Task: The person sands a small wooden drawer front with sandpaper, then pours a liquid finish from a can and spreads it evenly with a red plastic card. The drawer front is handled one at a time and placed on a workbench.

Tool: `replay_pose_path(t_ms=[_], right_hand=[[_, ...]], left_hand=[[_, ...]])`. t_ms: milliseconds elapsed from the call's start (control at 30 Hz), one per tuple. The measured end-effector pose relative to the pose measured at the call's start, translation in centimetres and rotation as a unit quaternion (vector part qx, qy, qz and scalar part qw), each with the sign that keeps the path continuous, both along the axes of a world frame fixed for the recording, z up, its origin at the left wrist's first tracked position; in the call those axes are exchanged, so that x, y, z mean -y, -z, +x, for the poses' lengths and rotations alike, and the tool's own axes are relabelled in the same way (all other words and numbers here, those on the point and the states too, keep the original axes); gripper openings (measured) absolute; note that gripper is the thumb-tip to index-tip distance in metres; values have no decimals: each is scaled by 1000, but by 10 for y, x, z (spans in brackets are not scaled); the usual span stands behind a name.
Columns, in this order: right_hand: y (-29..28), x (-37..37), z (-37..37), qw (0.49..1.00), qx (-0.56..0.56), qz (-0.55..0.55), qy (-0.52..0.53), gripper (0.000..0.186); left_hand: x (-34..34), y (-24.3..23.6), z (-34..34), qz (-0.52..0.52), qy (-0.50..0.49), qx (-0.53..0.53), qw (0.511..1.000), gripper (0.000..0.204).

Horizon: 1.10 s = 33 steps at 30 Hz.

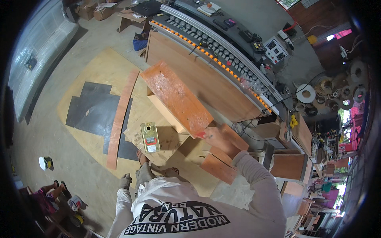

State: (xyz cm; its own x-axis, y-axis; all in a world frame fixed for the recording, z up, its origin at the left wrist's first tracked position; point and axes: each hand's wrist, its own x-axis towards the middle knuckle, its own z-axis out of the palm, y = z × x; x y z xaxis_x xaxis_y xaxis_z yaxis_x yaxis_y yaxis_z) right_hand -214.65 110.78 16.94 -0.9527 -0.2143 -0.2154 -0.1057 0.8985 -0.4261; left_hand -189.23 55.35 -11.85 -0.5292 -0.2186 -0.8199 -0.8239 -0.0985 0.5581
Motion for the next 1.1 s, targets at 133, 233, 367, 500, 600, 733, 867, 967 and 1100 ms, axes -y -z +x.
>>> replay_pose_path(t_ms=[133,233,367,500,600,733,867,967,1100], right_hand=[[8,-9,-32,939,68,-61,332,22],[17,5,-62,931,-21,-65,358,24],[12,48,-116,957,-132,-50,254,25],[-1,110,-234,973,-211,-88,-12,34],[-1,156,-327,962,-202,-28,-182,41],[12,204,-402,958,-172,6,-230,40],[18,220,-422,944,-160,130,-256,38],[20,208,-410,950,-157,105,-250,34],[23,169,-363,937,-181,109,-278,24]], left_hand=[[17,3,-45,-11,51,45,998,38],[36,0,-59,-45,77,76,993,41],[60,-3,-58,-11,17,63,998,44],[87,-5,-44,-20,11,122,992,42],[100,-4,-36,60,-78,114,989,38],[97,-12,-25,36,-127,65,989,35],[82,-26,-15,32,-171,36,984,35],[67,-29,-1,45,-168,61,983,34],[43,-22,23,-22,-108,140,984,35]])
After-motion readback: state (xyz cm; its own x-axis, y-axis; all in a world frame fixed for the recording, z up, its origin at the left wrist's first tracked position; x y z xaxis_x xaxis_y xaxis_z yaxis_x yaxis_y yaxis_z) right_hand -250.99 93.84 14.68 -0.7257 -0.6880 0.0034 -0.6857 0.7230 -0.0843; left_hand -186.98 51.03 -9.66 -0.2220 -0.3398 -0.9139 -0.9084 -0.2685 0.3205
